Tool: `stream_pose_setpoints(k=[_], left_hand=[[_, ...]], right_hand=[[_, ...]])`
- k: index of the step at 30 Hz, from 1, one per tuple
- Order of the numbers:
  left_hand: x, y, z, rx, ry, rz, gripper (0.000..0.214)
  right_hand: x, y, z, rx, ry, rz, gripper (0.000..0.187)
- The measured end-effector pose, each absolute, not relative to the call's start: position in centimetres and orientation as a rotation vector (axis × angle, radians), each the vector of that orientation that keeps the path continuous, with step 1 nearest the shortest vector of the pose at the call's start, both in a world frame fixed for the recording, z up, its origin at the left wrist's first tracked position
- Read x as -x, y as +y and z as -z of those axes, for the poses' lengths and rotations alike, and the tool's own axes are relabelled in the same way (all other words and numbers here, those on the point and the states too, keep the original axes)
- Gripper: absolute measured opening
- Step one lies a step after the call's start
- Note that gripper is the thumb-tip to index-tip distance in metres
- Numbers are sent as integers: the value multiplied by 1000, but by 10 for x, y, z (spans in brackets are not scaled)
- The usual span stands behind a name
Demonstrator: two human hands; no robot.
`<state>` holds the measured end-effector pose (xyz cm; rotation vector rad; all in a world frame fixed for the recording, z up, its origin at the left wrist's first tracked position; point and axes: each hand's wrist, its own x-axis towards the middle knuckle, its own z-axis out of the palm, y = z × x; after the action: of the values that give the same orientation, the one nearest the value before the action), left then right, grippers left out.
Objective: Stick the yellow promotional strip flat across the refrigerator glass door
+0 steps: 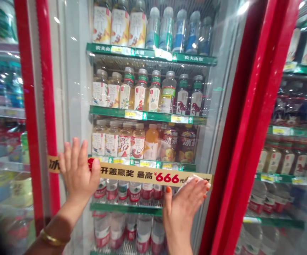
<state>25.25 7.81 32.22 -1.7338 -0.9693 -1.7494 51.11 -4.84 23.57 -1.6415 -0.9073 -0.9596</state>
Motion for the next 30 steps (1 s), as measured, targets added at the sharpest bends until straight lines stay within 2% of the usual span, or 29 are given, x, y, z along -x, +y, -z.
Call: stream_pose_setpoints(k=[2, 6, 9, 12, 14, 16, 18, 21, 24, 26, 30], left_hand=[[-252, 79, -322, 1730, -972, 1746, 79], [-252, 80, -322, 1725, -970, 1752, 79], [-252, 80, -321, 1695, -957, 1752, 79], [-253, 82, -321, 1672, -972, 1722, 79], [-253, 84, -320, 1657, -987, 1709, 79], [-253, 85, -319, 1644, -996, 1708, 78], [-252, 85, -319, 1646, -999, 1706, 77], [-253, 83, -319, 1660, -996, 1706, 78], [-253, 83, -320, 1657, -978, 1711, 78], [-252, 84, -319, 1654, -968, 1706, 78], [-251, 85, -319, 1636, -964, 1708, 80]], right_hand=[[-496, -40, -239, 1630, -911, 962, 91], [-428, -19, -204, 1511, -1406, 1272, 102], [-432, -26, -173, 1359, -1537, 1411, 98], [-493, -42, -182, 1455, -1211, 1289, 87], [-527, -48, -208, 1564, -1000, 1057, 86], [-530, -45, -231, 1561, -880, 932, 85], [-505, -37, -235, 1546, -972, 963, 87], [-462, -24, -195, 1418, -1368, 1240, 91], [-477, -26, -145, 1299, -1499, 1447, 88], [-513, -36, -142, 1418, -1339, 1352, 88], [-542, -47, -206, 1585, -1017, 1009, 90]])
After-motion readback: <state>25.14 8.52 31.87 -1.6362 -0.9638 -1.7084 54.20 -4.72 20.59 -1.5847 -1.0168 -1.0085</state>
